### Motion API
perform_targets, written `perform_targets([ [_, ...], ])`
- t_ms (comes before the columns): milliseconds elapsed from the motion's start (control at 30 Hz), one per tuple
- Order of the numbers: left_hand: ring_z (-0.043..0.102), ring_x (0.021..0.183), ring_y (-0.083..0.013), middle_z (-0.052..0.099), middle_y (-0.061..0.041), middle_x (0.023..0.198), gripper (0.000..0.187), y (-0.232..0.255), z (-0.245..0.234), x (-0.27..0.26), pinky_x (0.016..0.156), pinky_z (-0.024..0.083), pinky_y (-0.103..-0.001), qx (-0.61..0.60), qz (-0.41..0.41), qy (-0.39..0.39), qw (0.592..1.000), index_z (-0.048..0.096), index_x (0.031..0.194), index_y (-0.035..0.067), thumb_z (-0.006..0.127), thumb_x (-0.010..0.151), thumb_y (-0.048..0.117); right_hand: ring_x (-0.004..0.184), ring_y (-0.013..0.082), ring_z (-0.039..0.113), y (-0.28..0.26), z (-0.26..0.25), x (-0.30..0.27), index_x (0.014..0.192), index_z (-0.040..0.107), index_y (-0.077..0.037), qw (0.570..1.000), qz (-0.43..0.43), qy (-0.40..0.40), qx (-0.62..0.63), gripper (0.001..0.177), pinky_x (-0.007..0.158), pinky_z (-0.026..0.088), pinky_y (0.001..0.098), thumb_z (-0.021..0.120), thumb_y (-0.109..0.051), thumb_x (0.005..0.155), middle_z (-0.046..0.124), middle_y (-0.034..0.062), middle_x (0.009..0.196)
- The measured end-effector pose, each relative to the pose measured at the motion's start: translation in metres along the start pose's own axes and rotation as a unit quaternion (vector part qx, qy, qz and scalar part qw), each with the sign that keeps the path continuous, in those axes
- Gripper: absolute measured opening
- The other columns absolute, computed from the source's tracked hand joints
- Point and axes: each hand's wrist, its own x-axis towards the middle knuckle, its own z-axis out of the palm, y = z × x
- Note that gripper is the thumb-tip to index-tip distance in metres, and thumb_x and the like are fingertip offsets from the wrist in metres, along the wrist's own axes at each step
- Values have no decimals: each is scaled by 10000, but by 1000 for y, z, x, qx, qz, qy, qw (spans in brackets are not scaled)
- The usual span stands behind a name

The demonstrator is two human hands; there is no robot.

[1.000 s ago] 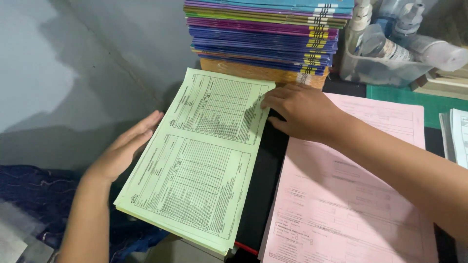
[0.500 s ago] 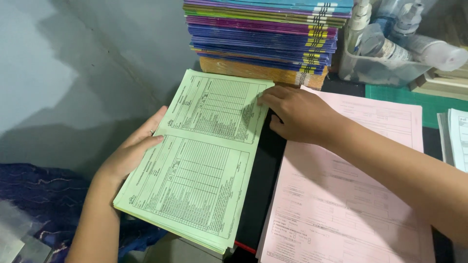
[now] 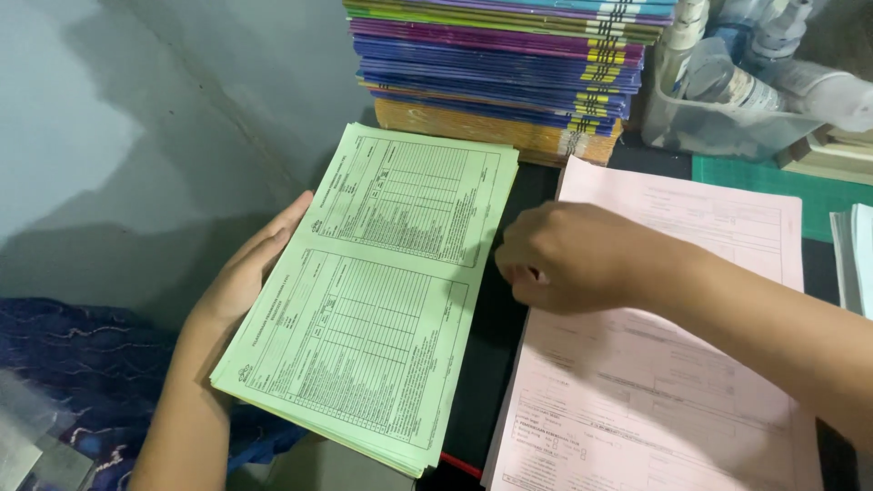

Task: Sorting and organizing various colored paper forms and checking them against a master list

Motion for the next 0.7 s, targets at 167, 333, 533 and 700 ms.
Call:
perform_targets([
  [167, 215, 1327, -212, 169, -123, 1482, 568, -1, 2, 0, 1074, 172, -385, -25, -8, -1, 1000, 187, 1417, 74, 343, 876, 152, 661, 200, 593, -24, -8, -1, 624, 603, -150, 997, -61, -25, 46, 88, 639, 505, 300, 534, -160, 679, 586, 4, 608],
  [333, 273, 1305, -233, 228, -159, 1454, 555, -13, -11, 7, 1071, 189, -421, -97, -13, 13, 995, 175, 1422, 81, 302, 895, 202, 664, 209, 587, -23, 1, 1, 604, 589, -118, 996, -86, 8, 34, 107, 601, 504, 303, 538, -150, 693, 570, 21, 600],
  [533, 322, 1285, -259, 271, -162, 1443, 618, -7, -6, 5, 1042, 244, -431, -136, -11, 12, 991, 185, 1422, 71, 301, 875, 333, 562, 204, 556, -44, -8, -9, 551, 582, -112, 977, -211, 16, -1, 156, 564, 487, 287, 545, -149, 698, 550, 20, 512],
  [700, 394, 1226, -213, 248, -65, 1474, 653, 7, -3, 5, 927, 346, -361, -67, -86, -33, 993, 138, 1422, 166, 280, 852, 450, 542, 261, 443, -57, -2, -17, 570, 455, -63, 965, -236, 39, 105, 175, 555, 410, 368, 528, -75, 728, 459, 60, 586],
])
